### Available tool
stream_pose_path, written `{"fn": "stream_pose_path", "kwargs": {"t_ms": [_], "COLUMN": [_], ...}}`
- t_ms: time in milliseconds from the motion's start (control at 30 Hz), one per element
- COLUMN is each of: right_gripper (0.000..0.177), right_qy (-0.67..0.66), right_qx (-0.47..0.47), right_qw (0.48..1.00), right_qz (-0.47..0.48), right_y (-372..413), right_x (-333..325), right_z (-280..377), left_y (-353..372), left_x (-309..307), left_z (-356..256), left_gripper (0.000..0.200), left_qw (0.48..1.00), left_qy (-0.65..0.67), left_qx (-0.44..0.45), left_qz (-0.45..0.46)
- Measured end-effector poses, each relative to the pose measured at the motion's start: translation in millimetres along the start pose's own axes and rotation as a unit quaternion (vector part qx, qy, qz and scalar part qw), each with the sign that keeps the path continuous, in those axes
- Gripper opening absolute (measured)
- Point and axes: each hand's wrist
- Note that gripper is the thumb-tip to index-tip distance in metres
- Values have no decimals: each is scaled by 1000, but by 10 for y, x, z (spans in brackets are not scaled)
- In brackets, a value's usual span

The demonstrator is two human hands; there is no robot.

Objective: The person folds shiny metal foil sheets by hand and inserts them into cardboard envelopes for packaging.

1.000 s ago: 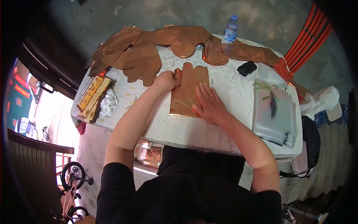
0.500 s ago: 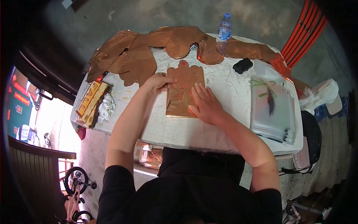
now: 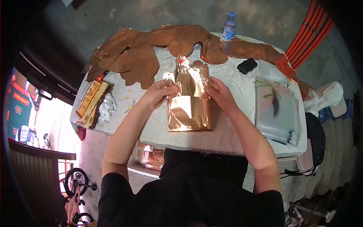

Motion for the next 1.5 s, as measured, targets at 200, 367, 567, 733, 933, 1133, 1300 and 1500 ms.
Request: {"fn": "stream_pose_path", "kwargs": {"t_ms": [200,367,567,733,933,1133,1300,1500], "right_gripper": [16,13,12,14,22,6,6,24], "right_qy": [-25,-6,98,112,475,583,578,549], "right_qx": [73,92,46,9,-421,-495,-528,-443], "right_qw": [993,988,988,989,764,628,607,688], "right_qz": [94,121,113,99,117,140,138,168], "right_y": [-9,-36,-39,24,180,215,217,312], "right_x": [-45,-94,-122,-86,-54,-56,-59,-128], "right_z": [-3,-10,-45,-120,150,149,148,230], "left_y": [115,193,223,372,495,696,861,889], "left_x": [26,20,65,150,188,344,416,413], "left_z": [144,53,80,79,48,-1,78,144], "left_gripper": [16,11,11,4,21,32,44,42], "left_qw": [997,997,986,916,677,705,718,699], "left_qy": [-73,-44,-148,-383,-630,-582,-586,-605], "left_qx": [-1,-58,-42,105,380,388,356,363], "left_qz": [-27,-20,-70,-49,10,116,120,113]}}
Point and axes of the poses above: each hand's wrist, its own y-axis away from the middle knuckle, its own x-axis out of the palm, z = x × y, and after that the axes turned 2 degrees about -z, right-handed
